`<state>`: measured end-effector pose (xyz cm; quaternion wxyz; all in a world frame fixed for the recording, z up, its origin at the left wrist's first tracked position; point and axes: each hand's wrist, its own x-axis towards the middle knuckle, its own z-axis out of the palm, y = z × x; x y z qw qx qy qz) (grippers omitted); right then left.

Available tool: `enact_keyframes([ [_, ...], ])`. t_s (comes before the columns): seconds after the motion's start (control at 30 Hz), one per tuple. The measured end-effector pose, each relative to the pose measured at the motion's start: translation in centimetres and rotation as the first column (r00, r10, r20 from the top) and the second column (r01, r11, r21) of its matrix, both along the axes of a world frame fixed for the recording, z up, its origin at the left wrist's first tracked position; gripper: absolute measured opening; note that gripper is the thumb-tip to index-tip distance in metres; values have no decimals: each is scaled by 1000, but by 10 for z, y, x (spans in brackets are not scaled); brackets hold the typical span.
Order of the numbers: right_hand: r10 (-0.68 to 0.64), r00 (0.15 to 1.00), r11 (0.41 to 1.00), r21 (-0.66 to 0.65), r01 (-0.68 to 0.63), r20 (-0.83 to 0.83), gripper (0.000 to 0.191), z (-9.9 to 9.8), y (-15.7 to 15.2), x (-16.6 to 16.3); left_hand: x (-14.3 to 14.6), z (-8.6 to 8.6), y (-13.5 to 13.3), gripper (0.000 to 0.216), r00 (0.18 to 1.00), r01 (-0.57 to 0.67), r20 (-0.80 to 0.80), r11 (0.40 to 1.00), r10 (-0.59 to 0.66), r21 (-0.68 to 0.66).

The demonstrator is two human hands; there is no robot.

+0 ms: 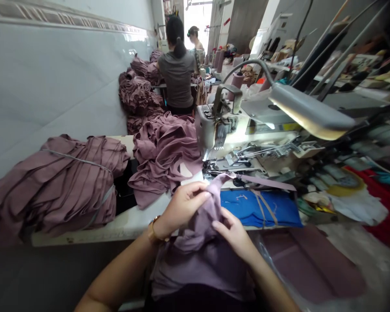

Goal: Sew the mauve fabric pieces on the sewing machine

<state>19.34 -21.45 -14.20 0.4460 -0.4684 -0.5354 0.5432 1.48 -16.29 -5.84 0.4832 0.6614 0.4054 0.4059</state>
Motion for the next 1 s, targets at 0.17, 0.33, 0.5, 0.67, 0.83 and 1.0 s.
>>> enact_keyframes([
  [0.17, -68, 995, 998, -8, 68, -71, 23, 9, 27, -16, -2, -12, 33, 16, 809, -183, -444, 882, 386, 434],
  [0.33, -19, 986, 997, -83, 5, -166, 20, 2, 25, -26, -9, -39, 37, 32, 697, 129, -534, 649, 478, 750],
  [0.5, -3, 940, 991, -127, -43, -341, 35, 8, 20, -29, -15, -41, 41, 26, 784, 202, -532, 678, 321, 707],
  [0.67, -103, 938, 990, -122, 66, -330, 26, 18, 35, -33, -8, -31, 52, 21, 782, -49, -449, 760, 433, 648],
  [0.83, -156, 941, 986, -104, 131, -300, 23, 17, 40, -36, -7, -43, 43, 29, 785, 134, -461, 613, 414, 778],
  [1.0, -216, 948, 976, -93, 199, -235, 59, 14, 30, -35, -13, -49, 42, 38, 818, 338, -546, 616, 183, 712],
])
